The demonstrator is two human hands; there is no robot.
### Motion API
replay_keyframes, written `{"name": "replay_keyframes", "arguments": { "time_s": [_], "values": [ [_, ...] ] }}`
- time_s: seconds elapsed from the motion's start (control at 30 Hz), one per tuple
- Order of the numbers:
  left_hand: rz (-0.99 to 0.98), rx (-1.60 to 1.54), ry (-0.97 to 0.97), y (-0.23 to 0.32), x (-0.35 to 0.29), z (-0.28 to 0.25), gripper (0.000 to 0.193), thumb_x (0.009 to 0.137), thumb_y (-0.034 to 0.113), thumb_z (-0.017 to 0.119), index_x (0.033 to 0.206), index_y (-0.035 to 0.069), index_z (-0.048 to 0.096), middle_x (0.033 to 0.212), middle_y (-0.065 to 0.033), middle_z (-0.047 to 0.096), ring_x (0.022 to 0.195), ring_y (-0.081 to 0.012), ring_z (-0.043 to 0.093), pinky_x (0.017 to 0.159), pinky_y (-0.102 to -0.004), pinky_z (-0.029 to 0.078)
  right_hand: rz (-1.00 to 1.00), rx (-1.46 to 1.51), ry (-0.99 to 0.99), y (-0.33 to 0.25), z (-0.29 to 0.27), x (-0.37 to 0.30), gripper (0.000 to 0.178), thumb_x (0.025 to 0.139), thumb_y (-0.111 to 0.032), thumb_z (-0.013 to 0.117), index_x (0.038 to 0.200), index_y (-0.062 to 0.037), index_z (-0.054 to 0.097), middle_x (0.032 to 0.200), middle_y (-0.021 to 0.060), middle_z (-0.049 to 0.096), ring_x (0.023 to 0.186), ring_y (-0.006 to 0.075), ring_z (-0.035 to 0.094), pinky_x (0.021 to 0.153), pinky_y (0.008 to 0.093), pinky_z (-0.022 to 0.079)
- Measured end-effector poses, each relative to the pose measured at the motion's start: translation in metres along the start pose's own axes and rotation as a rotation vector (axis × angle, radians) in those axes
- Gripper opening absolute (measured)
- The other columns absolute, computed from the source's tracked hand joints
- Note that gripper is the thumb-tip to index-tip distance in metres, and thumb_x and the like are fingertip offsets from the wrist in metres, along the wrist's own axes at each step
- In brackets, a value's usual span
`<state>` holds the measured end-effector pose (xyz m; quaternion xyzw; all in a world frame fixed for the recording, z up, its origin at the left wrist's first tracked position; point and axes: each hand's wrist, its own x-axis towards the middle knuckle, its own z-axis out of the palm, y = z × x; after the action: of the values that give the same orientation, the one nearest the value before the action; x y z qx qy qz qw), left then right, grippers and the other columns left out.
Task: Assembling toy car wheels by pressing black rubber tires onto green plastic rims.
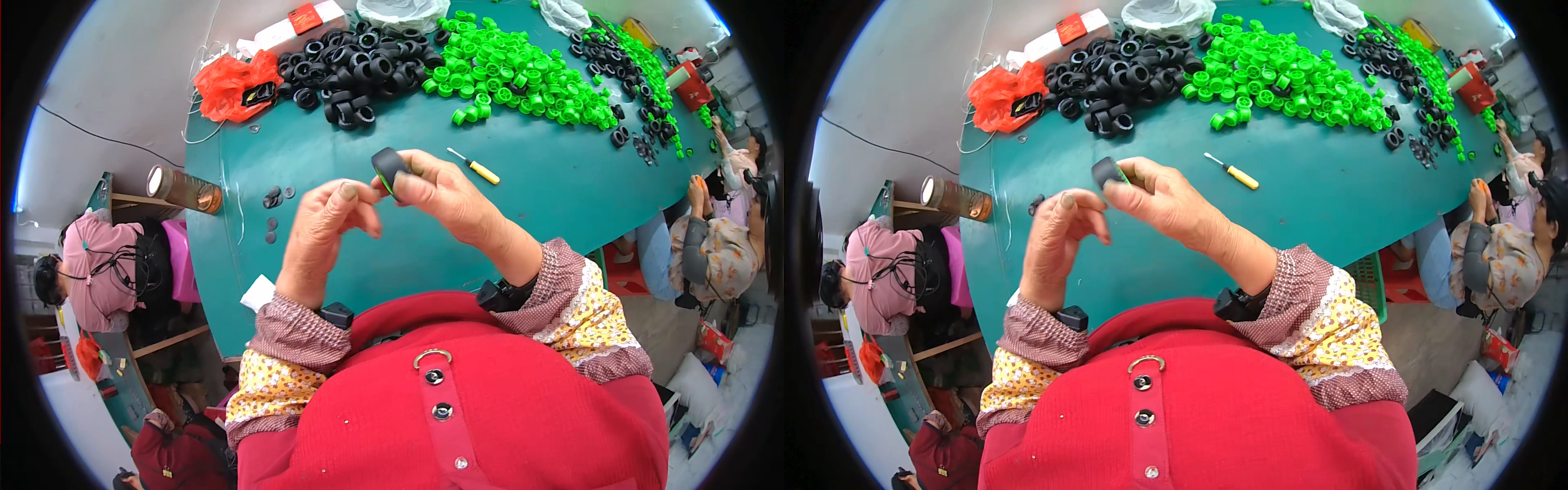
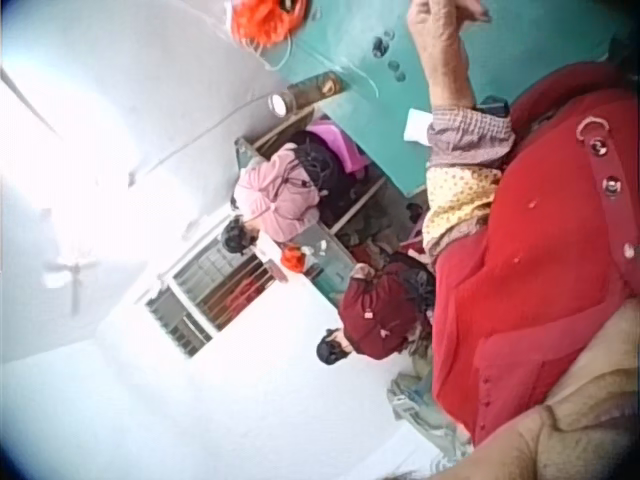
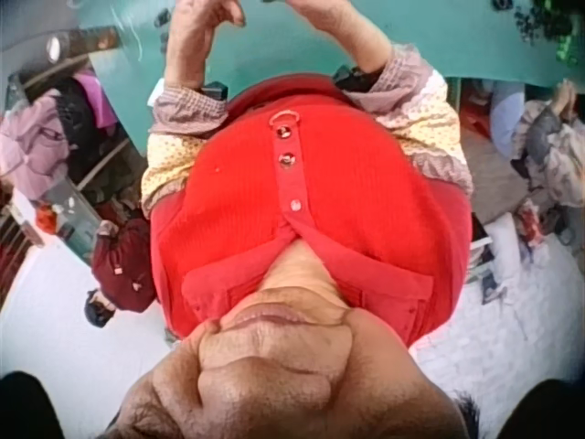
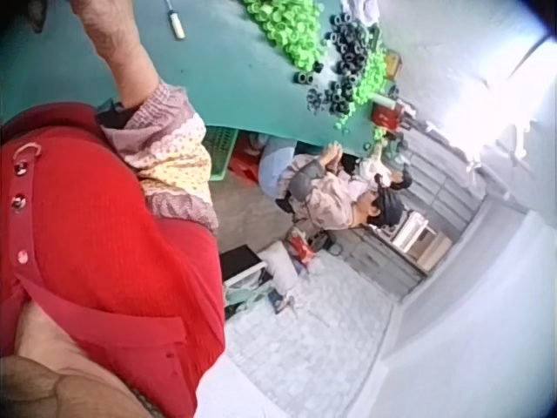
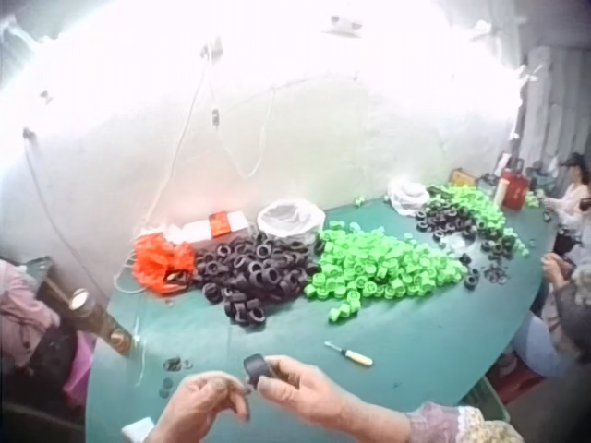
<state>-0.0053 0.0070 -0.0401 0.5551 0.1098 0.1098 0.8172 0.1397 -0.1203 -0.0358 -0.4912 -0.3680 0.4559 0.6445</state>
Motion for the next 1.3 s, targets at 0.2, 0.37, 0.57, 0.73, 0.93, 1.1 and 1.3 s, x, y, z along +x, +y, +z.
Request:
{"name": "replay_keyframes", "arguments": {
  "time_s": [0.2,0.37,0.57,0.73,0.93,1.1,1.3],
  "values": [
    [0.185,0.632,0.251,0.017,0.002,0.015,0.045,0.071,0.016,0.071,0.11,0.003,0.053,0.085,-0.0039,0.058,0.077,-0.0117,0.055,0.068,-0.022,0.043,0.243,0.323,-0.239,0.008,-0.02,-0.006,0.057,0.09,-0.052,0.027,0.116,-0.004,0.045,0.107,0.0124,0.055,0.09,0.0222,0.058,0.075,0.0353,0.047],
    [0.336,0.982,0.223,0.021,0.005,0.039,0.059,0.056,0.018,0.079,0.109,0.006,0.054,0.087,-0.0034,0.056,0.069,-0.0128,0.053,0.062,-0.0264,0.046,0.256,0.4,-0.178,0.002,-0.003,-0.009,0.059,0.091,-0.052,0.022,0.121,-0.0053,0.041,0.112,0.0135,0.053,0.096,0.0243,0.057,0.073,0.0413,0.051],
    [0.476,1.081,0.228,0.021,0.011,0.04,0.04,0.055,0.016,0.073,0.089,0.002,0.058,0.077,-0.0064,0.054,0.066,-0.0174,0.054,0.06,-0.0285,0.047,0.31,0.494,-0.165,0.002,0.001,-0.008,0.055,0.09,-0.053,0.029,0.117,-0.0067,0.043,0.097,0.0093,0.057,0.079,0.0221,0.06,0.066,0.0378,0.051],
    [0.497,1.136,0.288,0.015,0.013,0.045,0.039,0.053,0.011,0.072,0.086,0.001,0.055,0.075,-0.0071,0.054,0.068,-0.0169,0.056,0.061,-0.0277,0.045,0.332,0.607,-0.187,0.004,-0.002,-0.008,0.049,0.091,-0.048,0.03,0.114,-0.0066,0.044,0.094,0.0093,0.058,0.076,0.0219,0.061,0.063,0.0377,0.052],
    [0.492,1.099,0.121,-0.002,0.023,0.047,0.044,0.054,0.014,0.075,0.091,0.0,0.056,0.085,-0.0116,0.057,0.077,-0.026,0.058,0.069,-0.0321,0.047,0.272,0.54,-0.036,0.008,-0.016,-0.028,0.043,0.091,-0.044,0.036,0.107,-0.0064,0.048,0.087,0.0085,0.058,0.074,0.0196,0.059,0.062,0.0354,0.051],
    [0.217,1.13,0.012,-0.041,0.012,0.012,0.054,0.064,0.015,0.069,0.114,0.003,0.05,0.105,-0.0122,0.057,0.095,-0.0232,0.055,0.076,-0.0343,0.045,0.291,0.133,0.136,0.007,-0.059,-0.082,0.04,0.084,-0.042,0.053,0.102,-0.0065,0.054,0.085,0.005,0.057,0.072,0.0139,0.057,0.062,0.027,0.048],
    [-0.235,1.125,0.04,-0.096,-0.012,-0.067,0.052,0.069,0.024,0.068,0.112,-0.001,0.05,0.108,-0.017,0.054,0.102,-0.0271,0.051,0.087,-0.0353,0.04,0.496,-0.139,0.759,0.036,-0.127,-0.22,0.047,0.08,-0.045,0.057,0.102,-0.0031,0.055,0.083,0.0062,0.058,0.064,0.0118,0.056,0.058,0.0241,0.047]
  ]
}}
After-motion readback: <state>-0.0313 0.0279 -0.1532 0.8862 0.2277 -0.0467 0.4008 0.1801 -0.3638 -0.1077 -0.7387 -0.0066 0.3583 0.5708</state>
